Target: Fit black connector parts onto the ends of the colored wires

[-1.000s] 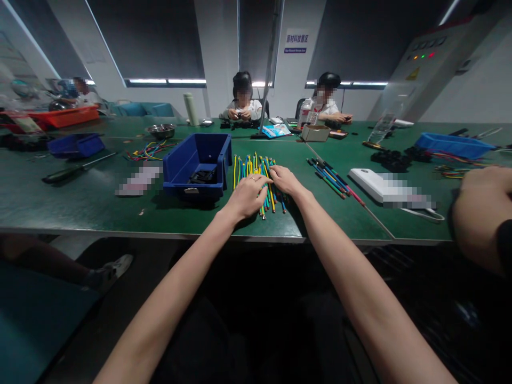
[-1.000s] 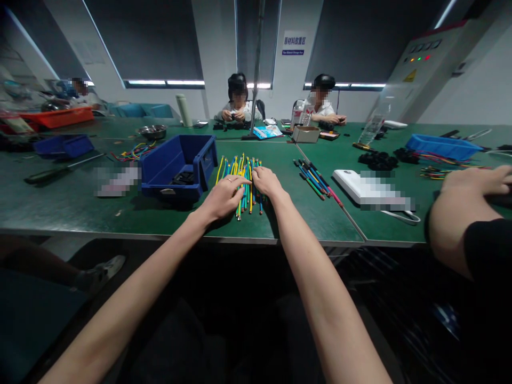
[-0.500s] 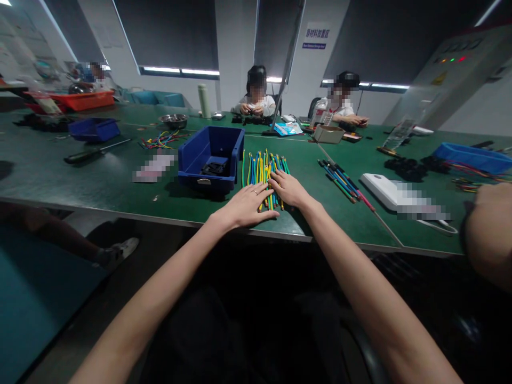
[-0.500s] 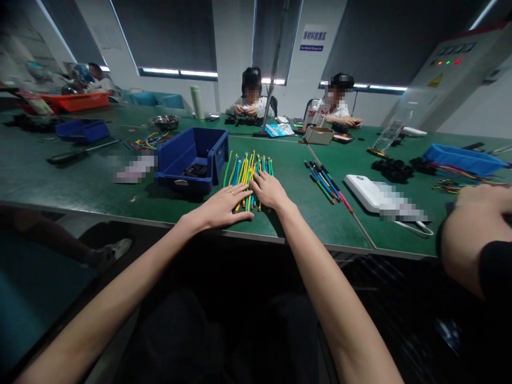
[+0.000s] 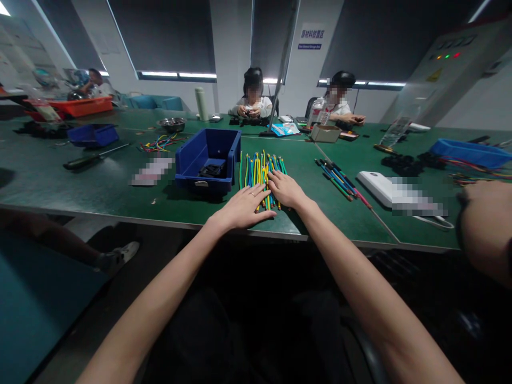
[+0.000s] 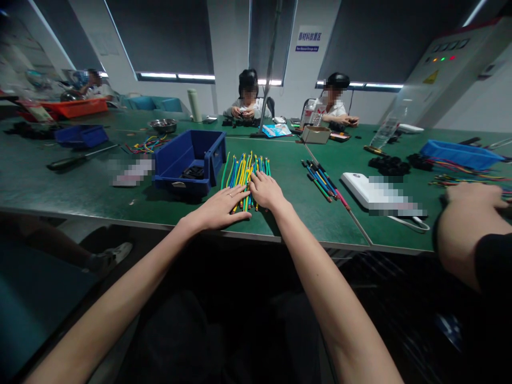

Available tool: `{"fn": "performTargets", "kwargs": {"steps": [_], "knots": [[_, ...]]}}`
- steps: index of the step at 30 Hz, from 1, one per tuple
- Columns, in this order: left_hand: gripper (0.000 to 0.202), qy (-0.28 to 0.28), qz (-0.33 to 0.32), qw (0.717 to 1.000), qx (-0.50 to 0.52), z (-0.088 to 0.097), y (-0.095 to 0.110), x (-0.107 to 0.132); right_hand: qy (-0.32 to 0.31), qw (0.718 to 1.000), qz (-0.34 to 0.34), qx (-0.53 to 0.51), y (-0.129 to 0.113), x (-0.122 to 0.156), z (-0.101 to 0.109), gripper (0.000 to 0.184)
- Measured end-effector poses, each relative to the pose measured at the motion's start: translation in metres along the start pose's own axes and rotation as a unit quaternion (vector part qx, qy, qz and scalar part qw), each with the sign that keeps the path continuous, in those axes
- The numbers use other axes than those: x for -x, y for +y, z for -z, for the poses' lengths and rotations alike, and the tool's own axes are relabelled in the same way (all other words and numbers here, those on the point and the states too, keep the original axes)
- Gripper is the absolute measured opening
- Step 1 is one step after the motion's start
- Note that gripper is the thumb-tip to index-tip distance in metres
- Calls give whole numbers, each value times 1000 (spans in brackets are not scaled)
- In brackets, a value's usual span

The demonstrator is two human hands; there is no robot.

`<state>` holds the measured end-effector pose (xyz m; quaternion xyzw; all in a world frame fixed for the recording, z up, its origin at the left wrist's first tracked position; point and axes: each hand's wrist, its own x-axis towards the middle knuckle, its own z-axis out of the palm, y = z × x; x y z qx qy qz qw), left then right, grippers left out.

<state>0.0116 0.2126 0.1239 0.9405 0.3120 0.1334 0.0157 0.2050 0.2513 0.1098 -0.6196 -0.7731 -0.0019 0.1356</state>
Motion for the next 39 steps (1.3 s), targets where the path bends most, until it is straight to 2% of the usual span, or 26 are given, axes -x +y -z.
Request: {"fn": "performTargets", "kwargs": {"steps": [5,11,23,31,39], "knots": [[77,-2,-2,1000,-1,0,0,0,55,998,9,-13,-10,5,12,54],[88,16,27,1000,1,-5,-2,0,2,999,31,-30,-24,16,14,54],[93,-3,29,999,12,-4,-1,1,-6,999,39,24,-27,20,6,54],[92,3,22,1000,11,-5,-2,-1,4,999,7,-35,-34,15,17,51],[91,-8,23,1000,4,-6,-2,-3,59,998,-16,3,-47,16,5,49]]}}
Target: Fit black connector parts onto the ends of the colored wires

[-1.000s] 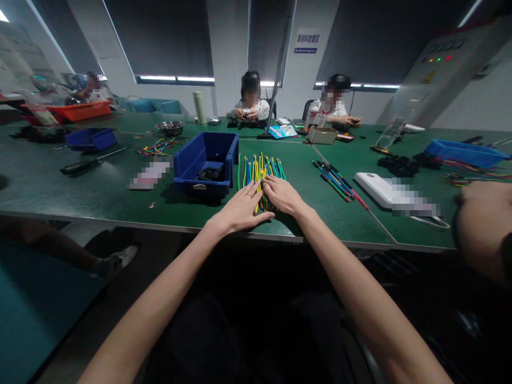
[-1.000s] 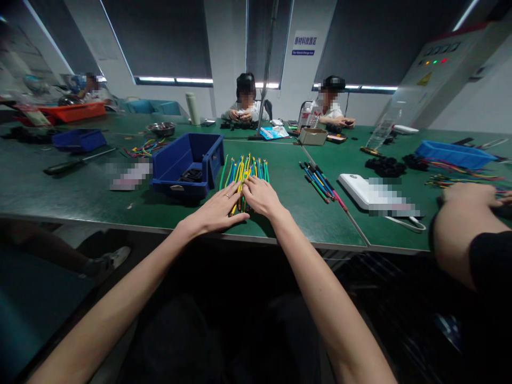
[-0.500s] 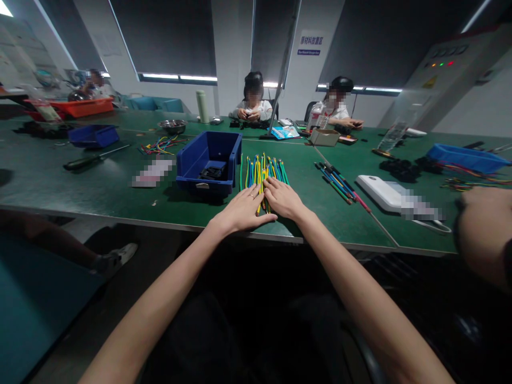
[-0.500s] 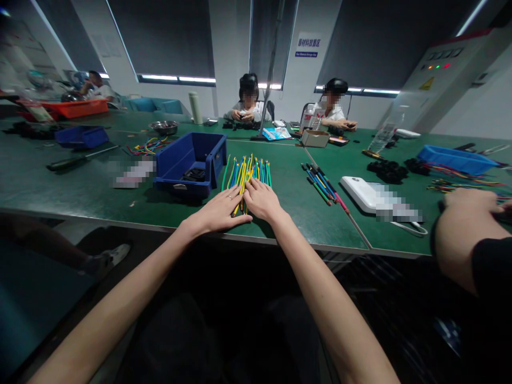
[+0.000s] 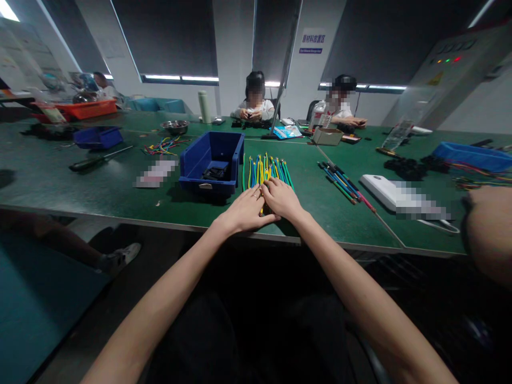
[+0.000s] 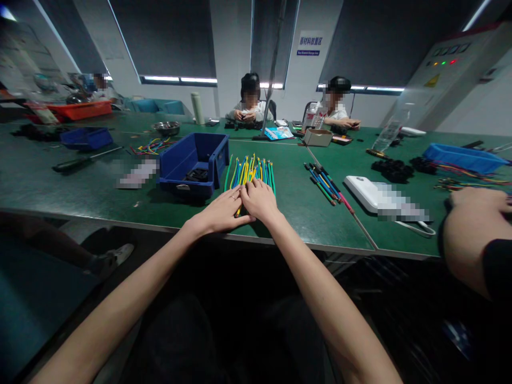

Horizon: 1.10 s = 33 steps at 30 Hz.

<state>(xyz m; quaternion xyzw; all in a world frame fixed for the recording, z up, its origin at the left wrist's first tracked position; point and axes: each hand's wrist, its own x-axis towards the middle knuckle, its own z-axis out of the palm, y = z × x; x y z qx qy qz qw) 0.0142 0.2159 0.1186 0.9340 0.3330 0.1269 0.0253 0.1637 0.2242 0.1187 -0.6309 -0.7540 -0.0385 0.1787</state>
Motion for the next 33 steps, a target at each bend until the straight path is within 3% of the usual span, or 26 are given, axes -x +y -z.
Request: {"fn": "performTargets", "kwargs": {"steps": [11,14,17,24,29,33], "knots": [[93,-9,2,1000,3,2,1,1,-15,999,-12,-38,4,-4,4,45],[88,5,6,1000,1,3,1,2,-44,994,-43,-88,13,-10,12,50],[83,23,15,1000,3,4,1,4,-25,993,-73,-85,24,-15,19,49],[64,80,3,996,26,8,4,8,28,996,66,-48,55,-40,2,45],[56,101,1,994,43,8,5,8,-66,995,66,-21,72,-49,-18,57],[54,106,-2,993,48,7,4,8,-85,995,55,-1,73,-49,-20,59]]}}
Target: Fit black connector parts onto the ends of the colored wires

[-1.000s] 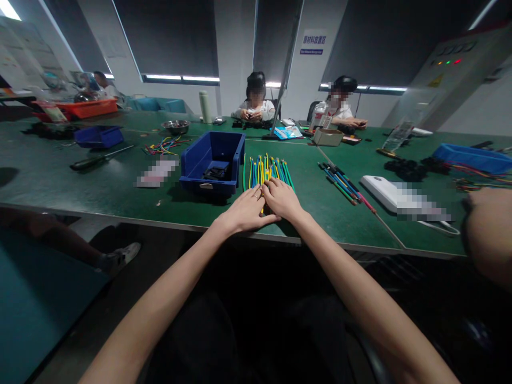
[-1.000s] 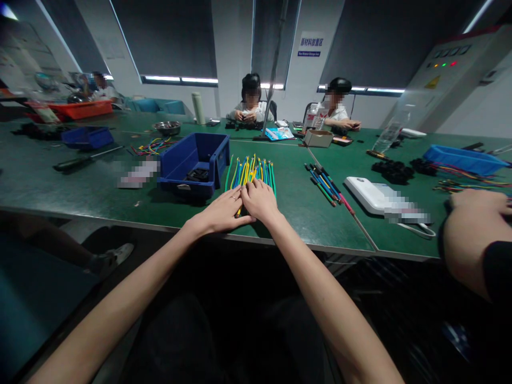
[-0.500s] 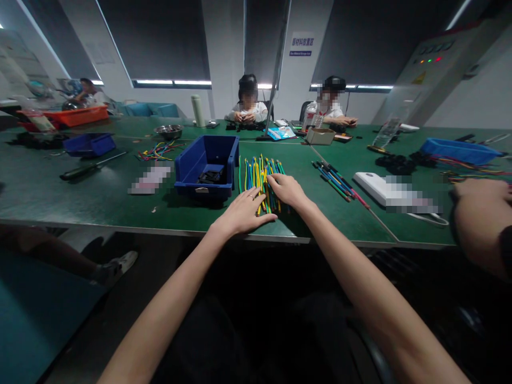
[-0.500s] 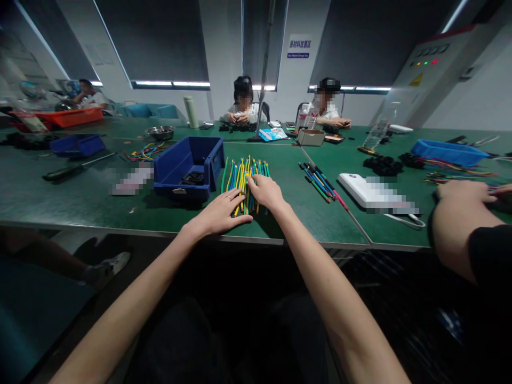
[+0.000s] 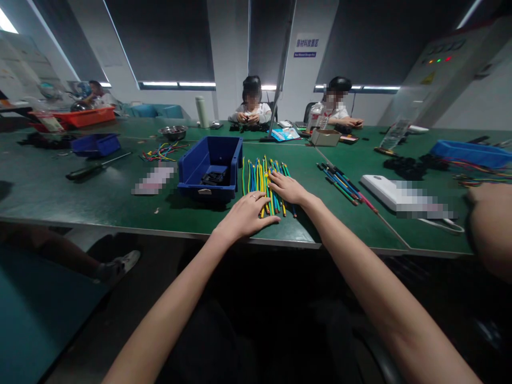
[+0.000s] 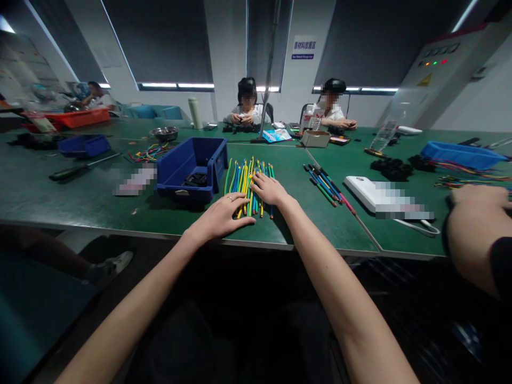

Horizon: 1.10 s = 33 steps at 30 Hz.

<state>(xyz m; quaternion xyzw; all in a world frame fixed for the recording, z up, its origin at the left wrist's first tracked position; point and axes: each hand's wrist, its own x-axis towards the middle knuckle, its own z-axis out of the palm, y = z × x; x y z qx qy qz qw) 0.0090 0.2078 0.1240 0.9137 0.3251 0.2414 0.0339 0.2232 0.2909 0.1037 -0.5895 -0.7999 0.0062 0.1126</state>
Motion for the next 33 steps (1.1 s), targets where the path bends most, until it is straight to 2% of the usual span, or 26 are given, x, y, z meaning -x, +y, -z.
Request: {"fn": "performTargets", "kwargs": {"steps": [6,9,11,15,20,23,28,33], "knots": [[55,-5,1,1000,-3,1,0,0,12,999,12,34,-13,-7,16,47],[65,-2,31,999,-12,2,3,-1,32,998,35,42,-24,-15,21,39],[71,0,66,998,-16,2,4,-1,38,998,55,23,-30,-23,20,39],[68,2,114,993,-26,0,5,1,44,996,74,-27,-35,-36,11,45],[67,-2,154,987,-42,-5,2,3,29,995,52,-76,-34,-36,3,44],[68,0,164,986,-43,-7,1,4,38,996,51,-65,-35,-32,3,41],[66,-5,158,986,-51,-6,0,5,40,997,62,-32,-38,-30,2,53],[62,2,145,988,-61,-5,2,5,44,995,85,-34,-37,-31,0,43]]}}
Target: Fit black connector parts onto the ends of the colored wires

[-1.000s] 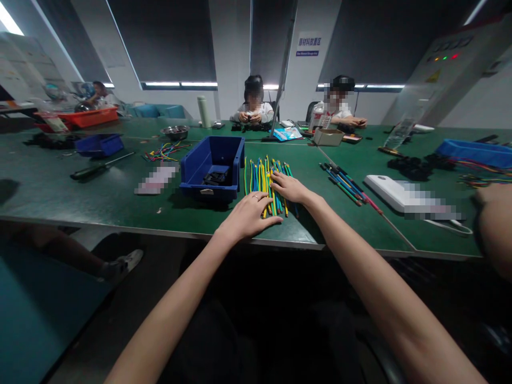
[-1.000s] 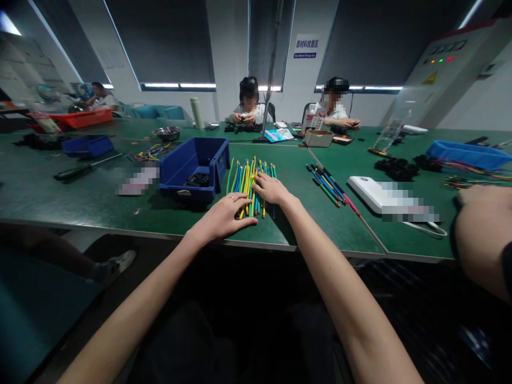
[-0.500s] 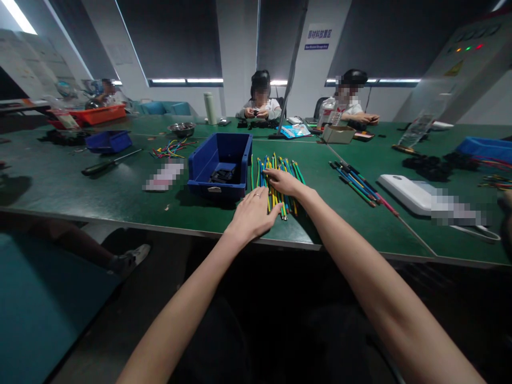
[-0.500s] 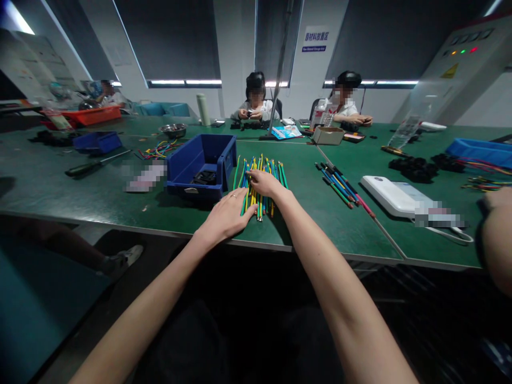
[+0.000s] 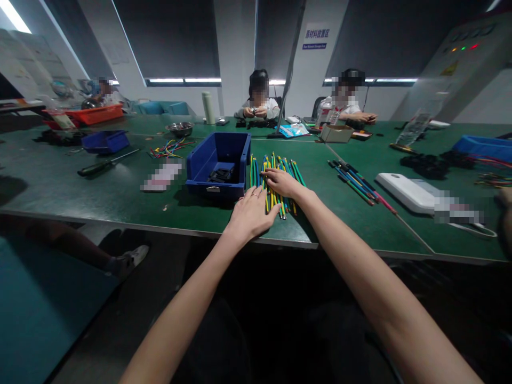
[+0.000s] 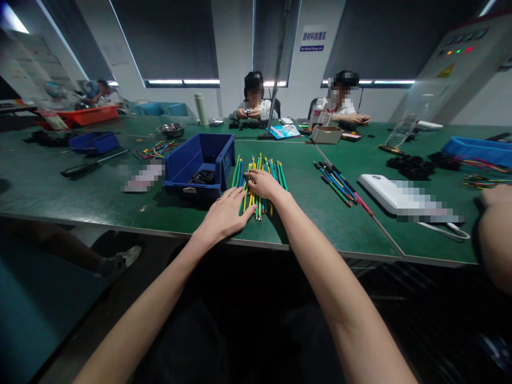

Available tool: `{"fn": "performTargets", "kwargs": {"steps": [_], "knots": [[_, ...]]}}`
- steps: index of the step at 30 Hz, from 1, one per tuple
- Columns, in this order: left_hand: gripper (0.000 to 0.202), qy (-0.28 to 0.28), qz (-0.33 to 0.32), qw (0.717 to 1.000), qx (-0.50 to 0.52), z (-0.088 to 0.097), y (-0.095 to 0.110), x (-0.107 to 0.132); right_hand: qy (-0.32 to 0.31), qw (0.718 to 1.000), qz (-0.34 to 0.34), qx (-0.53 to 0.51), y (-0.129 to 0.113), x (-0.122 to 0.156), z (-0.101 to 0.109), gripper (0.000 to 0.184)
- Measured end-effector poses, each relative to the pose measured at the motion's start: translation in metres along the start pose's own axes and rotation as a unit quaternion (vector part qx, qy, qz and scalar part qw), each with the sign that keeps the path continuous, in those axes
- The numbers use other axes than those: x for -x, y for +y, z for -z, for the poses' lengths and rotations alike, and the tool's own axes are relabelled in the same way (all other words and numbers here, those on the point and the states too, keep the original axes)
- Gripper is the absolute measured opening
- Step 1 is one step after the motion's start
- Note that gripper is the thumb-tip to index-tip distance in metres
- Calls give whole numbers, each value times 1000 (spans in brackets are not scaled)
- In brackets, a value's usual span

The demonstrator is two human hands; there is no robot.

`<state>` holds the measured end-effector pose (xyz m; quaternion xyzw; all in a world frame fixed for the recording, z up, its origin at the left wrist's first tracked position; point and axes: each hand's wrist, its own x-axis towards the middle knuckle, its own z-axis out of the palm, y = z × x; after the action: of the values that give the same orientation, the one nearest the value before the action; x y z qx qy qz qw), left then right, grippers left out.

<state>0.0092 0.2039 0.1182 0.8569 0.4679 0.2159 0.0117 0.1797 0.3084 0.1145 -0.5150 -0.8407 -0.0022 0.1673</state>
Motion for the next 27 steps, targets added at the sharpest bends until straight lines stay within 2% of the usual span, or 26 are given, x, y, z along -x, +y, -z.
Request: {"fn": "performTargets", "kwargs": {"steps": [5,8,20,27], "knots": [[57,17,-20,1000,-2,4,2,1,12,1000,0,-22,1,0,0,39],[57,17,-16,1000,-1,5,3,1,6,1000,-13,-17,2,0,-1,43],[64,-22,-12,1000,16,-1,0,-2,-19,1000,-17,-3,2,2,4,43],[53,7,-17,1000,9,0,-1,-5,-25,999,-2,-46,-1,3,10,43]]}}
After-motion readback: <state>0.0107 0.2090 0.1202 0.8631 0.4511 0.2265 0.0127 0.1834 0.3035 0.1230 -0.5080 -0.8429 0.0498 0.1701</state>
